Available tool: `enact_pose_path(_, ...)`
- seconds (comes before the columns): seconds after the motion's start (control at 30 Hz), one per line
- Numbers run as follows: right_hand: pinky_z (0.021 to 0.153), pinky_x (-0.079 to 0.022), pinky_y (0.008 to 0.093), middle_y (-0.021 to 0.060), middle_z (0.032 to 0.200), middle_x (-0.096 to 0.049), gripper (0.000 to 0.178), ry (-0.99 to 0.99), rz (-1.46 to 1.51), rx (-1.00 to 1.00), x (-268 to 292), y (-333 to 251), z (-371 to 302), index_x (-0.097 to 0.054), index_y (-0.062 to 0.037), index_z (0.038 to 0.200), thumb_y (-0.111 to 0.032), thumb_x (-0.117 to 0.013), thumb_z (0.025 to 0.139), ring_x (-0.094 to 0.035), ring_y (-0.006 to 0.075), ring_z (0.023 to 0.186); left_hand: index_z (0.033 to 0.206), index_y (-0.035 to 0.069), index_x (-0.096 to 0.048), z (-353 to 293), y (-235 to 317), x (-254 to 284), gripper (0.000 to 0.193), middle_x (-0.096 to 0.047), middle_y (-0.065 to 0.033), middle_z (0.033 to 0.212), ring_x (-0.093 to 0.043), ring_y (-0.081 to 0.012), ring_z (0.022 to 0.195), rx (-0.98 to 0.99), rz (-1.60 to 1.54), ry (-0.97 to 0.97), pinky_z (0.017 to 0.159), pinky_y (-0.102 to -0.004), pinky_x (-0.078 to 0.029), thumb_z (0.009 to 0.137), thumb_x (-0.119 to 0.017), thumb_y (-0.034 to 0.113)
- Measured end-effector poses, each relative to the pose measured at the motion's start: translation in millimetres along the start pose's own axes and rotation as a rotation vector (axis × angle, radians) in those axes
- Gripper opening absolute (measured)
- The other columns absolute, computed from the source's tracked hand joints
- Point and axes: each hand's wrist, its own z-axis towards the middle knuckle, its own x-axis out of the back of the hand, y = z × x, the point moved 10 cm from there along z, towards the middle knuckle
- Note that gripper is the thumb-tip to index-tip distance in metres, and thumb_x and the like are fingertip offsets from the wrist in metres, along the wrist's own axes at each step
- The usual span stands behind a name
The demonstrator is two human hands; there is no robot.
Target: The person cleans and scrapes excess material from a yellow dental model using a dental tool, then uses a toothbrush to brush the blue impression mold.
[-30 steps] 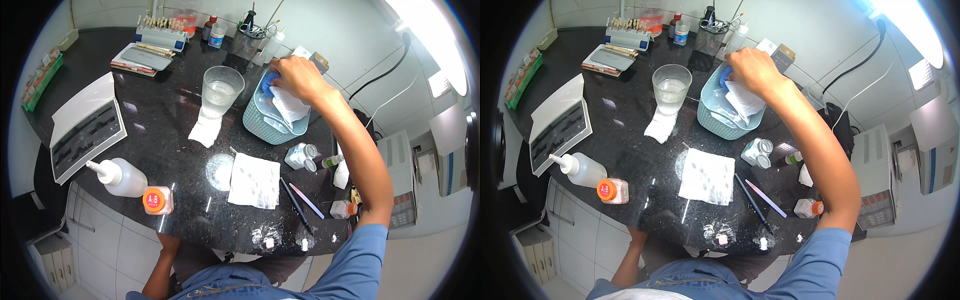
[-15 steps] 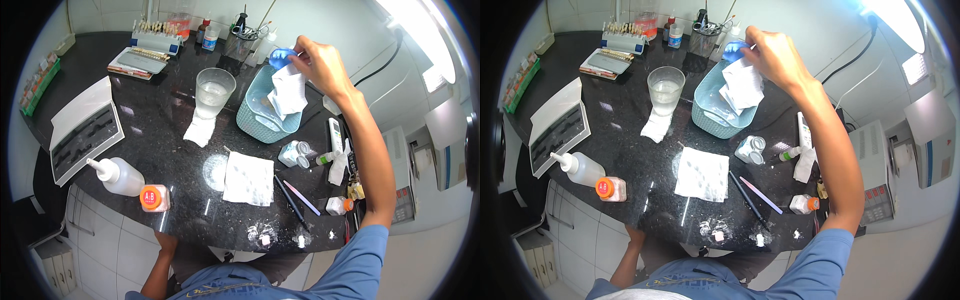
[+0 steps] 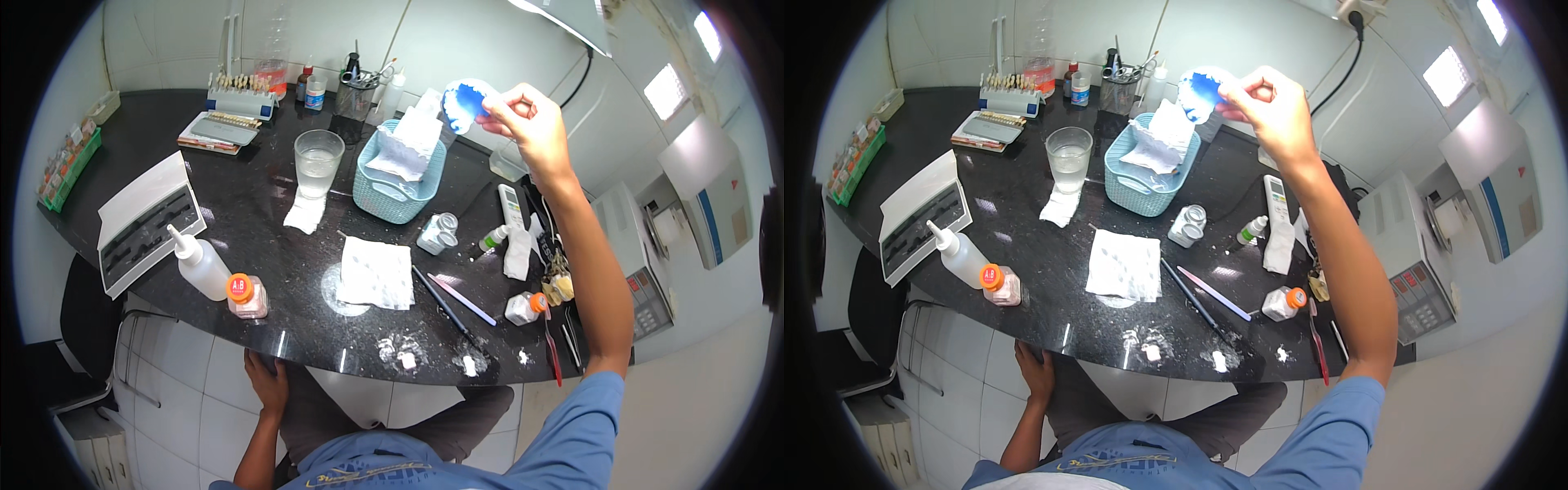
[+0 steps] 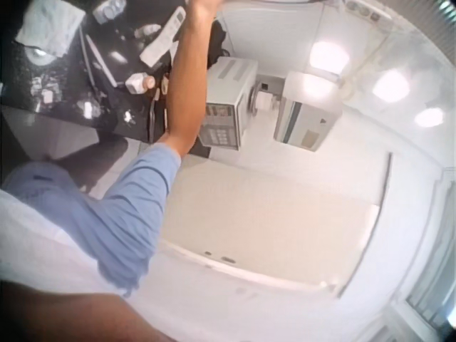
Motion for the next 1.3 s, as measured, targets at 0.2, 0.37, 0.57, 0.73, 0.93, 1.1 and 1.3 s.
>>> enact_pose_path(0.2,0.078,-0.061,0.0288,0.0122,0.091,-0.071,0.015,0.030,0.080,-0.173,27,-21,-74,-0.062,-0.0001,0.091,-0.011,-0.071,0.095,-0.074,0.0188,0.084,0.152,-0.007,-0.028,-7,18,-1,0.080,-0.028,-0.0374,0.154,-0.027,-0.0553,0.142,-0.132,0.136,-0.026,0.117,-0.0579,-0.026,0.088,-0.068,0.021)
enact_pose_path(0.37,0.074,-0.061,0.0267,0.0096,0.086,-0.071,0.019,0.102,0.141,-0.257,56,-30,-142,-0.060,-0.0034,0.088,-0.015,-0.074,0.094,-0.074,0.0176,0.080,0.152,0.000,-0.036,-35,84,-4,0.076,-0.031,-0.0325,0.156,-0.026,-0.0547,0.144,-0.188,0.321,-0.281,0.118,-0.0576,-0.026,0.087,-0.070,0.022)
enact_pose_path(0.57,0.071,-0.062,0.0251,0.0092,0.083,-0.071,0.019,0.167,0.303,-0.322,81,-34,-212,-0.059,-0.0044,0.088,-0.015,-0.075,0.093,-0.075,0.0175,0.078,0.140,0.001,-0.055,-117,181,-50,0.044,-0.065,-0.0156,0.132,-0.063,-0.0267,0.121,-0.019,-0.518,-1.136,0.103,-0.0387,-0.049,0.102,-0.060,0.022)
enact_pose_path(0.73,0.072,-0.063,0.0290,0.0112,0.088,-0.070,0.019,0.183,0.457,-0.364,78,-20,-273,-0.057,-0.0026,0.091,-0.011,-0.073,0.094,-0.075,0.0196,0.080,0.142,0.001,-0.053,-165,302,-26,0.042,-0.066,-0.0112,0.126,-0.064,-0.0176,0.114,-0.074,-0.740,-1.511,0.096,-0.0331,-0.052,0.107,-0.050,0.023)
enact_pose_path(0.93,0.075,-0.064,0.0314,0.0129,0.094,-0.071,0.017,0.195,0.535,-0.394,49,-1,-334,-0.057,-0.0004,0.093,-0.007,-0.073,0.094,-0.075,0.0216,0.084,0.144,-0.005,-0.048,-151,395,-2,0.065,-0.064,-0.0164,0.128,-0.065,-0.0203,0.112,-0.086,-1.142,-1.397,0.094,-0.0339,-0.052,0.106,-0.048,0.049)
enact_pose_path(1.1,0.082,-0.064,0.0325,0.0155,0.103,-0.071,0.017,0.256,0.626,-0.432,28,21,-374,-0.056,0.0002,0.097,-0.003,-0.073,0.093,-0.074,0.0214,0.091,0.147,-0.005,-0.044,-135,412,-7,0.068,-0.061,-0.0163,0.132,-0.065,-0.0228,0.115,-0.039,-1.300,-1.158,0.095,-0.0354,-0.053,0.105,-0.049,0.048)
enact_pose_path(1.3,0.089,-0.062,0.0329,0.0178,0.109,-0.071,0.017,0.388,0.612,-0.340,26,38,-399,-0.058,0.0013,0.101,-0.001,-0.072,0.093,-0.071,0.0201,0.102,0.144,-0.004,-0.050,-128,416,-9,0.052,-0.061,-0.0153,0.130,-0.063,-0.0211,0.117,-0.331,-1.147,-1.001,0.098,-0.0335,-0.052,0.104,-0.060,0.028)
